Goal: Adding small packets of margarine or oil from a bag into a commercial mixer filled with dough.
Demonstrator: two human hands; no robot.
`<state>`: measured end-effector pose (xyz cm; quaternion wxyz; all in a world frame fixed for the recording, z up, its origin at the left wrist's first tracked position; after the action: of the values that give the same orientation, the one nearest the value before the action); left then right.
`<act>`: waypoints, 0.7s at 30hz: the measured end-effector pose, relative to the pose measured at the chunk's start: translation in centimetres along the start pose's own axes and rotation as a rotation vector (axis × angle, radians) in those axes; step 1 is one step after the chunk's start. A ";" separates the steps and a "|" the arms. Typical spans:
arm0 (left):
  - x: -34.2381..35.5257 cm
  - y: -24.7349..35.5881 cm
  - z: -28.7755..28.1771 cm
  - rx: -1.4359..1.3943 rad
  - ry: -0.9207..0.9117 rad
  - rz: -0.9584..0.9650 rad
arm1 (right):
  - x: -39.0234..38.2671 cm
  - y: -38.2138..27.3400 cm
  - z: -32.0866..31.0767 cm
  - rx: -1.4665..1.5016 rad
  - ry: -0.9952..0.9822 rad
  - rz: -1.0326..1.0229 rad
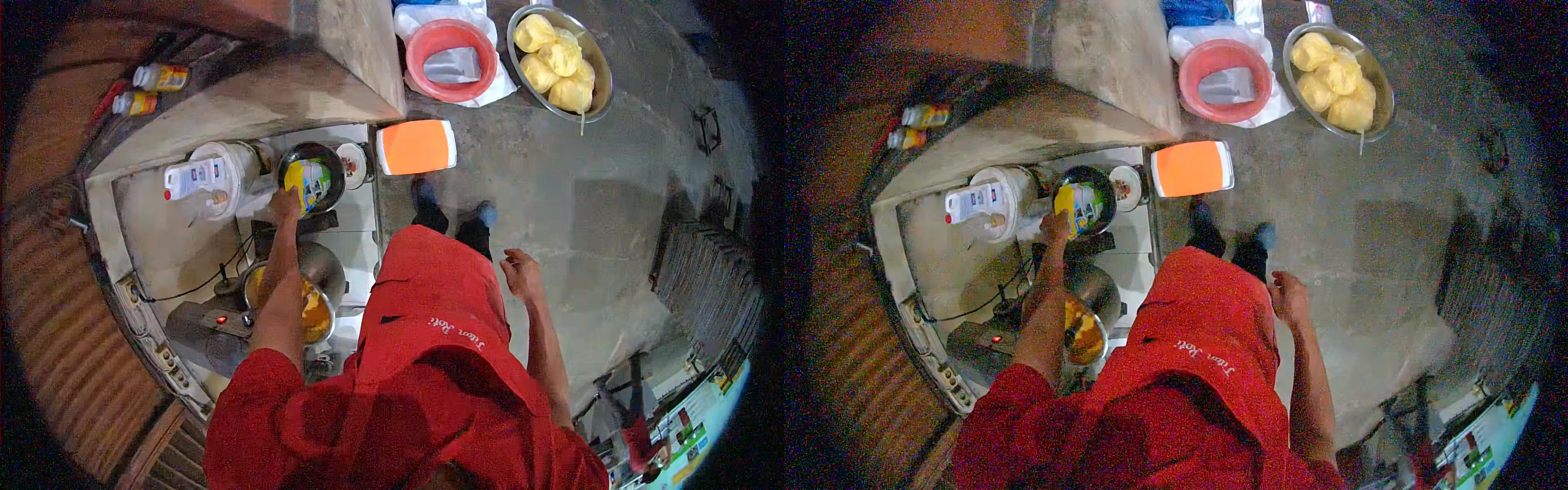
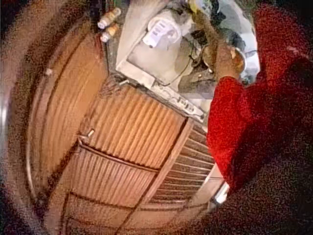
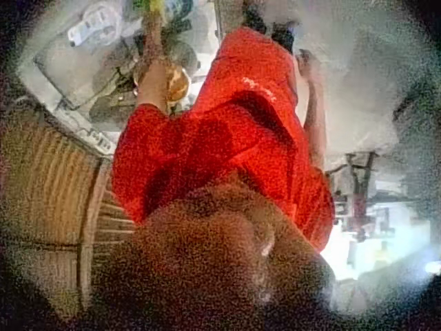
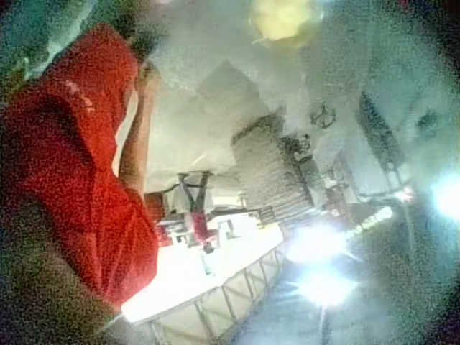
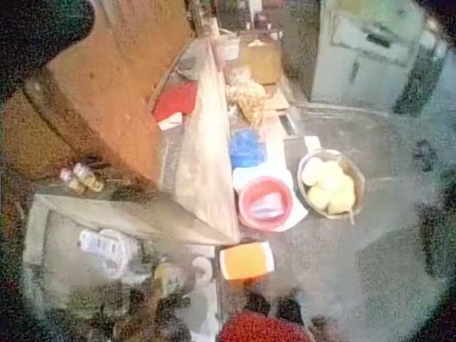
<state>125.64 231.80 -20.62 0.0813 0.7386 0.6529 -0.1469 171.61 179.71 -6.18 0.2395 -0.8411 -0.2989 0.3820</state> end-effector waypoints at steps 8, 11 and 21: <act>-0.4 1.3 -3.1 -0.148 0.012 -0.076 | 2.4 0.3 0.5 -0.003 -0.063 0.113; -0.3 0.6 -2.4 -0.332 -0.056 -0.121 | 2.6 0.6 0.3 -0.011 -0.055 0.117; 2.7 -1.2 -1.1 -0.453 -0.033 -0.047 | 3.1 3.2 -0.4 0.026 -0.059 0.213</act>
<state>124.89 234.78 -20.40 0.2523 0.6835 0.6849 -0.0103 174.61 179.57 -9.50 0.1997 -0.8533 -0.2098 0.4335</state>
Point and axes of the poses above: each hand's wrist, its own x-axis towards the middle knuckle, its own z-axis out of the palm, y = z × x, the point moved 9 cm from there along x, towards the middle knuckle, and after that the axes turned 2 degrees about -z, right-handed, at the moved point
